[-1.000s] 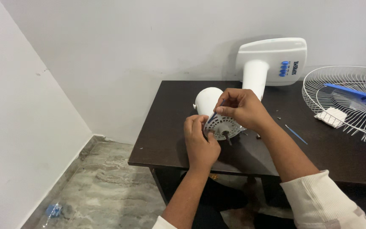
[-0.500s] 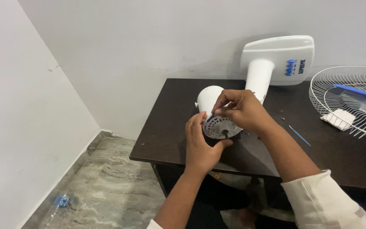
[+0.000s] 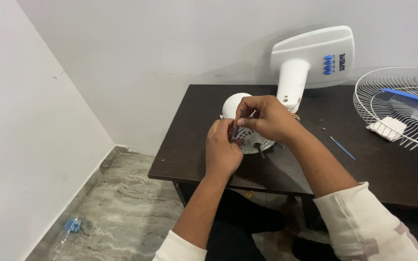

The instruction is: The person disassembles a white electric fan by removing the front grille, motor housing, and internal components. They use a small tool to loosen parts and place removed pieces on the table.

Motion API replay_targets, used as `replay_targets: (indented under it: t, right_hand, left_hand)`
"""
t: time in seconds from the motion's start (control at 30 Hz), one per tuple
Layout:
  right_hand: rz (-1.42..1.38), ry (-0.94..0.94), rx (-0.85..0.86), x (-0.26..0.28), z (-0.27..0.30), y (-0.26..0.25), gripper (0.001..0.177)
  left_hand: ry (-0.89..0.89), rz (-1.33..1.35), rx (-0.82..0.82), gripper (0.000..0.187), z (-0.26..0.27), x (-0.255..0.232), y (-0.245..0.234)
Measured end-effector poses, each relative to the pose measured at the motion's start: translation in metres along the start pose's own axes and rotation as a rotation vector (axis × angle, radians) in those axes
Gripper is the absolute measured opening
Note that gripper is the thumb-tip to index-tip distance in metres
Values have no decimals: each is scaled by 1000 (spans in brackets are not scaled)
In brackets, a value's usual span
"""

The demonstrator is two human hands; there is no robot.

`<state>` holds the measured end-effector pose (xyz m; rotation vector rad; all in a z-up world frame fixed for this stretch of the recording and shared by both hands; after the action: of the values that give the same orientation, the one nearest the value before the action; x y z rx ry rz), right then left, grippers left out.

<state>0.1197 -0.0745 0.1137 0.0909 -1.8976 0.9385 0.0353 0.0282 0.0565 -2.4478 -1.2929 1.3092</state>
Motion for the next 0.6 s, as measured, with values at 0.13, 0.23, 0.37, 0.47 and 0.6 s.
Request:
replay_targets:
  t: [0.13,0.23,0.37,0.47,0.6]
  right_hand:
    - [-13,-28,31,0,2,0,6]
    - [-16,-26,42,-4,2,0,8]
    - [-64,-34,94,-7,-1,1,8]
    - [-83,-49,96,-7,-2,1,8]
    - [-84,-87,109,-8,0,1,8]
  left_hand:
    - [25,-10,-13,38,0,-5,4]
    - [-14,-36,37,37,-1,-3,7]
    - [-103,-78,153,35,-4,0,13]
    - [-60,-111,117,38,-3,-5,11]
    - [-20,-136,79,44,1,-6,14]
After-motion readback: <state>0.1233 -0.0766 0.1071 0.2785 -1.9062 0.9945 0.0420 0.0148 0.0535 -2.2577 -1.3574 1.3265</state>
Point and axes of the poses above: each hand's wrist, its own z-axis away from the middle knuckle, its own y-axis out of the palm, x = y × z, the point moved 6 cm from there along -z, towards the middle knuckle, and after that the axes turned 6 degrees about y, right-handed, at the moved point
